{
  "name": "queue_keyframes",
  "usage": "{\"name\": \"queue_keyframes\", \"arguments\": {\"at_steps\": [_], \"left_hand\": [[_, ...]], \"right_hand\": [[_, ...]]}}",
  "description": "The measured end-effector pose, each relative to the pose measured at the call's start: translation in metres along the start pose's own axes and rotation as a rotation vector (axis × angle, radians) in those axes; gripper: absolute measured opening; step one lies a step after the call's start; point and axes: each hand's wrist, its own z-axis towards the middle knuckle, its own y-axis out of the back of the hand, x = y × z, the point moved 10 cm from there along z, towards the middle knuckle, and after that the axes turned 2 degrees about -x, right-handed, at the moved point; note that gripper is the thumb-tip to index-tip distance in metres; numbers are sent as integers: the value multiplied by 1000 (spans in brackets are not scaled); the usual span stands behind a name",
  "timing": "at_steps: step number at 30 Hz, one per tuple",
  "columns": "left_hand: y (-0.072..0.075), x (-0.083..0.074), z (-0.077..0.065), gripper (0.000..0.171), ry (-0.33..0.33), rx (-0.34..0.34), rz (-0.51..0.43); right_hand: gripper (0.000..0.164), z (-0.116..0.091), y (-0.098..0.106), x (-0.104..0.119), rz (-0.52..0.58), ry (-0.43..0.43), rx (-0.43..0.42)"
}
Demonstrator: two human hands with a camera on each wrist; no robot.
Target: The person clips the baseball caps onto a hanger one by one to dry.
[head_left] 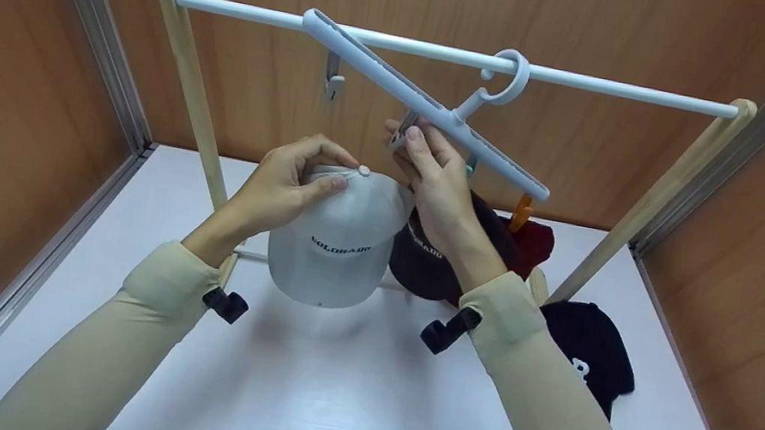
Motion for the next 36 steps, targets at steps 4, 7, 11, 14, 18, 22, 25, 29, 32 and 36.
{"name": "queue_keyframes", "arguments": {"at_steps": [4, 7, 11, 14, 18, 22, 25, 29, 32, 36], "left_hand": [[-2, 1, 1, 25, 5, 0, 2], [-6, 2, 2, 25, 7, 8, -4], [-12, 10, 3, 23, 26, 27, -12], [-15, 15, 2, 23, 46, 30, -12], [-18, 19, 1, 22, 61, 25, -9], [-21, 20, 1, 22, 63, 18, -6], [-23, 22, 2, 22, 52, 2, -7], [-24, 24, 2, 21, 33, -17, -30], [-25, 26, 1, 21, 27, -14, -53], [-28, 26, 0, 21, 19, -13, -83]], "right_hand": [[43, -2, 3, -1, -55, -1, -20], [40, -3, 7, -3, -131, -7, -41], [36, -3, 11, -2, -183, -9, -72], [34, -3, 11, -1, -221, -5, -82], [32, -3, 11, -2, -250, -21, -94], [30, -5, 11, -2, -285, -39, -115], [27, -5, 10, -2, -304, -37, -127], [26, -3, 8, -2, -303, -27, -138], [26, -3, 8, -2, -300, -24, -146], [26, -4, 10, -2, -314, -23, -152]]}}
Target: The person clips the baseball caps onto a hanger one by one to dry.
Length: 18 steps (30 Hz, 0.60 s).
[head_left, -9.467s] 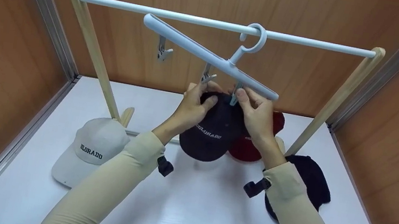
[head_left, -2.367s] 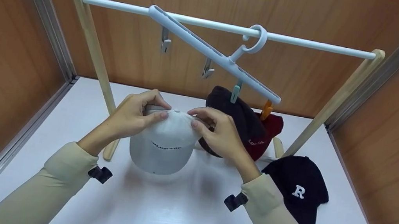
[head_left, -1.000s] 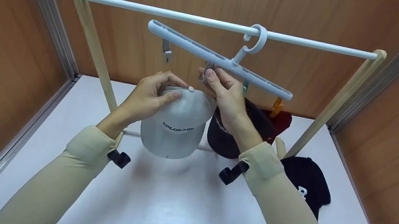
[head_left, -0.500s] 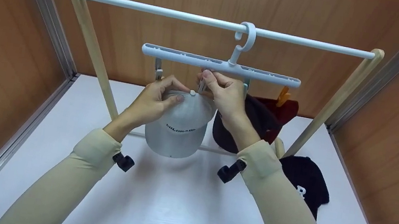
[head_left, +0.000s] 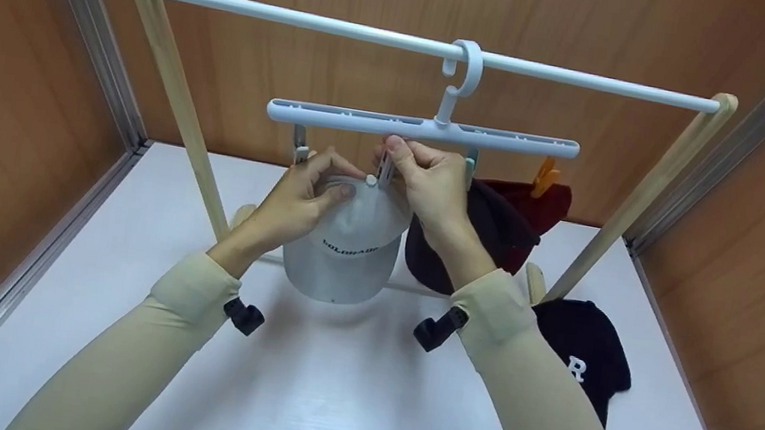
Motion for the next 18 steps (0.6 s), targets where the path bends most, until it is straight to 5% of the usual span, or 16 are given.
{"name": "queue_keyframes", "arguments": {"at_steps": [18], "left_hand": [[-9, -2, 4, 23, -12, -111, -114]], "right_hand": [[26, 0, 7, -5, -27, -34, -51]]}}
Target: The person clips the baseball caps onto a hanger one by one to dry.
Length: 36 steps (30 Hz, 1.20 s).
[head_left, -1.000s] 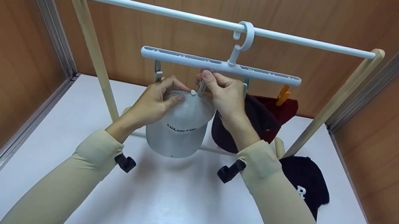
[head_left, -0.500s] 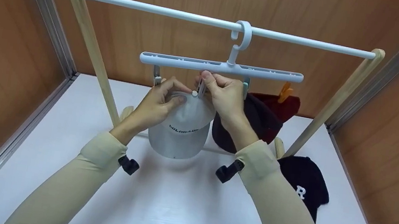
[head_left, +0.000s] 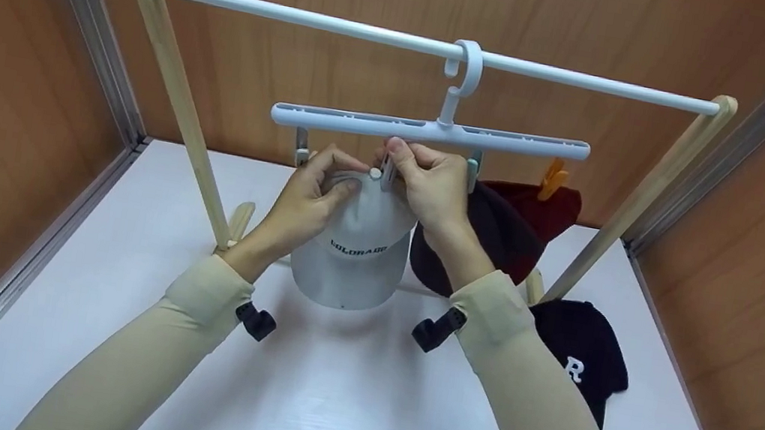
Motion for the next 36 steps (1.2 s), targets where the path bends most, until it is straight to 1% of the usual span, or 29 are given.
{"name": "queue_keyframes", "arguments": {"at_steps": [3, 6, 10, 12, 16, 19, 23, 27, 30, 33, 36], "left_hand": [[0, -3, 2, 23, -8, -20, -25], [-2, -5, 3, 23, -16, -19, -46], [-2, -2, 4, 23, -7, -20, -58], [-1, 0, 4, 24, 4, -24, -56], [1, 3, 3, 25, 26, -22, -42], [2, 3, 1, 25, 37, -15, -34], [3, 4, 1, 24, 42, -5, -20], [3, 3, 1, 24, 40, 10, 9], [3, 1, 1, 26, 23, 19, 25], [5, -2, 1, 27, 0, 18, 48], [7, -4, 0, 28, -20, 11, 77]], "right_hand": [[25, 0, 0, -1, -8, 10, -3], [24, 0, 2, -2, -9, 17, -8], [26, -1, 1, -3, -10, 28, 12], [29, -2, 0, -3, -31, 39, 26], [40, -5, -1, -4, -65, 55, 55], [47, -7, -2, -5, -73, 70, 82], [49, -10, -2, -3, -105, 125, 116], [46, -13, -2, 6, -176, 230, 128], [44, -16, -1, 12, -233, 297, 128], [47, -19, 0, 14, -302, 329, 122], [50, -23, 2, 14, -381, 339, 123]]}}
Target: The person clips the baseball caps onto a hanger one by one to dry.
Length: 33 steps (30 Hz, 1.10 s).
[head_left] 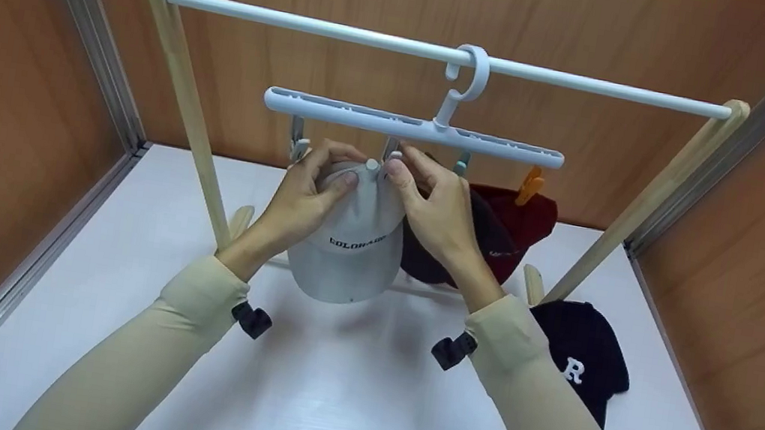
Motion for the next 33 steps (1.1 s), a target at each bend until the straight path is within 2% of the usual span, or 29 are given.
{"name": "queue_keyframes", "arguments": {"at_steps": [5, 8, 12, 15, 20, 26, 30, 33], "left_hand": [[5, -3, -1, 31, -53, -25, 47], [10, -7, -4, 33, -90, -60, 115], [18, -12, -9, 36, -133, -111, 212], [22, -16, -12, 36, -163, -135, 245], [30, -22, -22, 32, -199, -197, 284], [39, -30, -43, 28, -229, -297, 327], [40, -34, -58, 24, -235, -325, 334], [37, -37, -69, 23, -220, -317, 307]], "right_hand": [[47, -7, 1, 1, -51, 13, 47], [44, -11, 6, 1, -51, 27, 61], [40, -17, 16, 0, -39, 36, 60], [37, -23, 27, -1, -35, 38, 56], [33, -36, 49, -4, -7, 41, 52], [29, -60, 79, -16, -3, 54, 30], [28, -74, 103, -30, -38, 47, -2], [27, -85, 125, -41, -77, 12, -44]]}}
